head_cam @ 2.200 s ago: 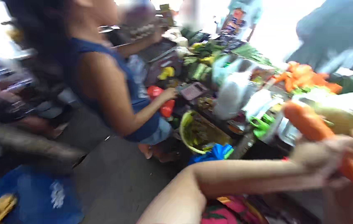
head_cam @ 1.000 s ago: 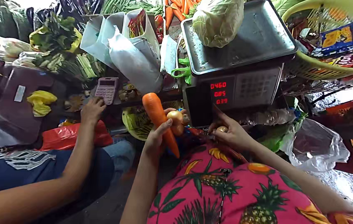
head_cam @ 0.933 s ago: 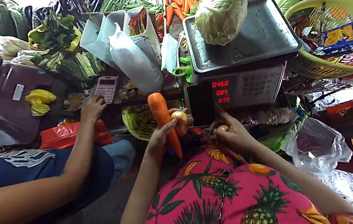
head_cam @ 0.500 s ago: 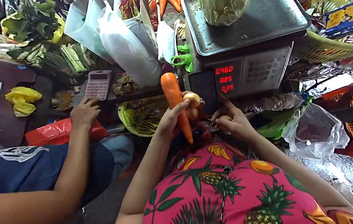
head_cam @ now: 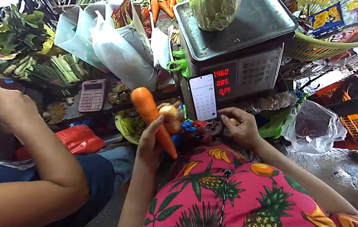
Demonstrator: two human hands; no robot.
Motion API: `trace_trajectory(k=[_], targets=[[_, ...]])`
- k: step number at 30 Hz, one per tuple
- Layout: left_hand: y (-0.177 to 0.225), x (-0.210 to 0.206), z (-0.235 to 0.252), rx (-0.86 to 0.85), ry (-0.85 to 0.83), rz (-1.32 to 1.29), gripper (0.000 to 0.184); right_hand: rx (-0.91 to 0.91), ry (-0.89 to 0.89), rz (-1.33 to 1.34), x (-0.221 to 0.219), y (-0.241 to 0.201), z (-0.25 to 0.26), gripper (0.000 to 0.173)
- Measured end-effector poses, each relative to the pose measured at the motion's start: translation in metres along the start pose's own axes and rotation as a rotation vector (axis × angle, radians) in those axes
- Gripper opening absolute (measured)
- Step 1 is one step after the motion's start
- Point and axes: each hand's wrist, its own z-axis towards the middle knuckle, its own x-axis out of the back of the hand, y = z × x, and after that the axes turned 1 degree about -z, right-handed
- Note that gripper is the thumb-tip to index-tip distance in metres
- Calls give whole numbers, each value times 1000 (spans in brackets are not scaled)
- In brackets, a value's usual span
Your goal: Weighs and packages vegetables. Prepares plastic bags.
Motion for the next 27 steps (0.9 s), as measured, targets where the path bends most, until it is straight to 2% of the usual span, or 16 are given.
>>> trace_trajectory(k=[3,6,9,12,16,19,21,27], targets=[[2,26,-25,-94,1,4,58,96,-55,-236,18,6,2,28],[1,47,-42,-151,-36,59,56,185,-146,-400,17,12,-5,33],[-5,52,-48,-165,-30,79,55,228,-168,-527,4,15,-11,36],[-10,50,-48,-150,-1,72,56,195,-179,-610,-3,14,-12,38],[-11,46,-45,-154,-28,41,54,93,8,-479,23,0,1,35],[-12,46,-42,-177,-98,64,51,-102,129,-602,63,0,20,40],[-14,47,-40,-172,-110,96,52,-170,187,-661,82,7,30,45],[-17,40,-32,-149,-140,143,52,-140,219,-663,87,15,34,35]])
